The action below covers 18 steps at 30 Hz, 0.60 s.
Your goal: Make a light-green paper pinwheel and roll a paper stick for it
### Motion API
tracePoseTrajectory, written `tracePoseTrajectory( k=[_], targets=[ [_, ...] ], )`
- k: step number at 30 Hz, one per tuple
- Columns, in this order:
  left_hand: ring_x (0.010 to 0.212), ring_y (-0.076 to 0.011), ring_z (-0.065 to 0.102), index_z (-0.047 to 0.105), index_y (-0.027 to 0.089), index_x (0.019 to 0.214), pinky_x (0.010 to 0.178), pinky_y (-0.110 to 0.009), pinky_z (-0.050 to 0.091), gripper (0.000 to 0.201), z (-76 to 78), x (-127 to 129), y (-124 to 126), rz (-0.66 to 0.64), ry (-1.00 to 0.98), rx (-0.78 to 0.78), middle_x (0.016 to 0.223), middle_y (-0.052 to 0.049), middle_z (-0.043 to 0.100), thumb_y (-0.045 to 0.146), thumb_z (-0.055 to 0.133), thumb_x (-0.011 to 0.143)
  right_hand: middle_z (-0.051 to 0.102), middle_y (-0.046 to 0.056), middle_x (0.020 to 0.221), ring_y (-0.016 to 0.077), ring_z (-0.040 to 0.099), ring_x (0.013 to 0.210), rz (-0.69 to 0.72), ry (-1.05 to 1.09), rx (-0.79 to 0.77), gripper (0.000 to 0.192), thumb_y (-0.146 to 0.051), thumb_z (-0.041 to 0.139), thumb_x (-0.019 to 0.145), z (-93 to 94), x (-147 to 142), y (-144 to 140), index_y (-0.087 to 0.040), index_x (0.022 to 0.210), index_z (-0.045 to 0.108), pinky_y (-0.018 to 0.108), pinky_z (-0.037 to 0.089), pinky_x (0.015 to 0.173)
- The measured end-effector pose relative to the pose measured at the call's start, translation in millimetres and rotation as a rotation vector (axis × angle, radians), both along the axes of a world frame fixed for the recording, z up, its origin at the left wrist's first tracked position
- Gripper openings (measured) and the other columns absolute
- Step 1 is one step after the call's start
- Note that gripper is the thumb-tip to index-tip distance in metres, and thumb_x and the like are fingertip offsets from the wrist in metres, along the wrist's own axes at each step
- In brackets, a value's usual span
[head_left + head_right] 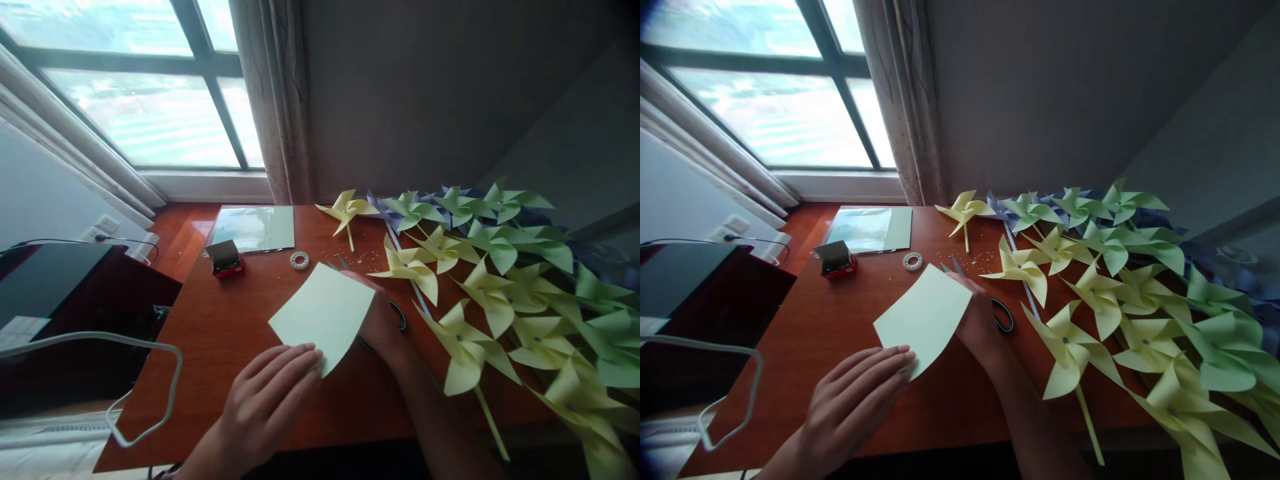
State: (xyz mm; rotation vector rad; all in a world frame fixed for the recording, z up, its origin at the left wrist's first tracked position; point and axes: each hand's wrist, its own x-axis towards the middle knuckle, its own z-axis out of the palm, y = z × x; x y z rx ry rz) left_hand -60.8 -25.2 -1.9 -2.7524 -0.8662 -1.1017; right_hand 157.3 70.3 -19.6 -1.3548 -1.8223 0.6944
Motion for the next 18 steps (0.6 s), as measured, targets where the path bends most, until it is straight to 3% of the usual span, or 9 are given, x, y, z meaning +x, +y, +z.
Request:
tracePoseTrajectory(
  k=[6, 13, 18],
  targets=[
    [0.107, -0.0221, 0.075, 0.07, 0.013, 0.105, 0.098, -0.033, 0.056, 0.021, -9.9, -5.0, -22.1, 0.094, 0.035, -0.112, 0.109, -0.011, 0.08, 0.001, 0.063, 0.089, 0.077, 0.007, 0.097, 0.0212, 0.073, 0.086, -0.118, 0.115, 0.028, 0.026, -0.019, 0.051, 0.095, 0.8, 8.1, -0.9, -0.018, 0.116, 0.067, 0.033, 0.06, 0.077],
    [0.093, -0.0188, 0.075, 0.067, 0.014, 0.104, 0.089, -0.031, 0.054, 0.021, -10.2, -0.3, -35.6, 0.093, 0.022, -0.226, 0.1, -0.008, 0.08, 0.001, 0.057, 0.091, 0.071, 0.015, 0.116, 0.0326, 0.065, 0.108, -0.199, -0.405, 0.122, 0.028, -0.019, 0.056, 0.092, -8.4, 37.4, -39.5, -0.017, 0.118, 0.066, 0.05, 0.054, 0.097],
    [0.08, -0.0191, 0.072, 0.063, 0.017, 0.101, 0.075, -0.032, 0.055, 0.015, -3.7, 7.1, -38.0, 0.04, 0.102, -0.348, 0.093, -0.005, 0.077, 0.006, 0.055, 0.094, 0.063, 0.016, 0.125, 0.0345, 0.061, 0.114, -0.169, -0.551, 0.053, 0.044, -0.021, 0.066, 0.086, -7.8, 43.9, -56.2, -0.017, 0.129, 0.061, 0.051, 0.053, 0.1]
  ],
)
